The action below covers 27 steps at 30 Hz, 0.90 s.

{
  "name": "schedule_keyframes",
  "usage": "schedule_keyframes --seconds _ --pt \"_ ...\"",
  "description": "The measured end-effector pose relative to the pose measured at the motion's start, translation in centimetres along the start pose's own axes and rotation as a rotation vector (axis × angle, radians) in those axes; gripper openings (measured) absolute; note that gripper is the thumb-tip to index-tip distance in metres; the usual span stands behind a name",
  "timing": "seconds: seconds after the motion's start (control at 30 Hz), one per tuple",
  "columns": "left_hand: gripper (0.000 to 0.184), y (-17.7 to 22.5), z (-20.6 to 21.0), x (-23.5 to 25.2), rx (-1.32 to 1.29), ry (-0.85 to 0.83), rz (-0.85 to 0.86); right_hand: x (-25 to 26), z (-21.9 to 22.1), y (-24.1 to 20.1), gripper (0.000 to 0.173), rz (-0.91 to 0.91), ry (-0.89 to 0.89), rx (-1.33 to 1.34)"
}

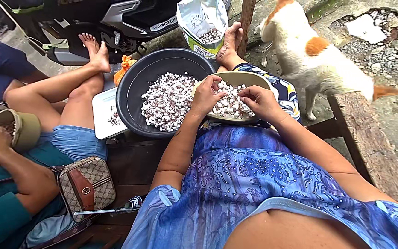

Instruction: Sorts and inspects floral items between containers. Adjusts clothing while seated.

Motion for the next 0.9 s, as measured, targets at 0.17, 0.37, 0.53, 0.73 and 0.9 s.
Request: schedule_keyframes --seconds 0.17,0.37,0.53,0.73,0.9 --pt "0.061 0.2 0.3 0.0 -0.086 -0.137 -0.017 -0.1 -0.5 -0.2 0.017 -0.019 0.005 0.006" --pt "0.051 7.6 -5.4 -4.5 -0.677 -0.454 0.444 -4.7 -5.1 -5.2 0.026 -0.37 -0.525 0.105" --pt "0.025 17.2 -9.7 -12.2 -0.93 -0.928 0.803 -13.8 -8.9 -11.3 0.034 -0.741 -1.045 0.233" --pt "0.029 18.1 -9.4 -11.0 -0.433 -0.993 0.901 -14.5 -10.4 -12.6 0.026 -0.761 -0.979 -0.093" --pt "0.023 19.0 -9.0 -9.5 -0.313 -0.699 0.968 -13.4 -11.5 -14.3 0.019 -0.718 -0.699 -0.175"
Point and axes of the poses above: each hand's wrist, its own x-axis towards the middle knuckle, its own z-axis out of the palm, y = z × x, the point moved 5 cm from there along x, towards the middle knuckle, and after that the axes turned 10 degrees about z, right-handed, at the moved point
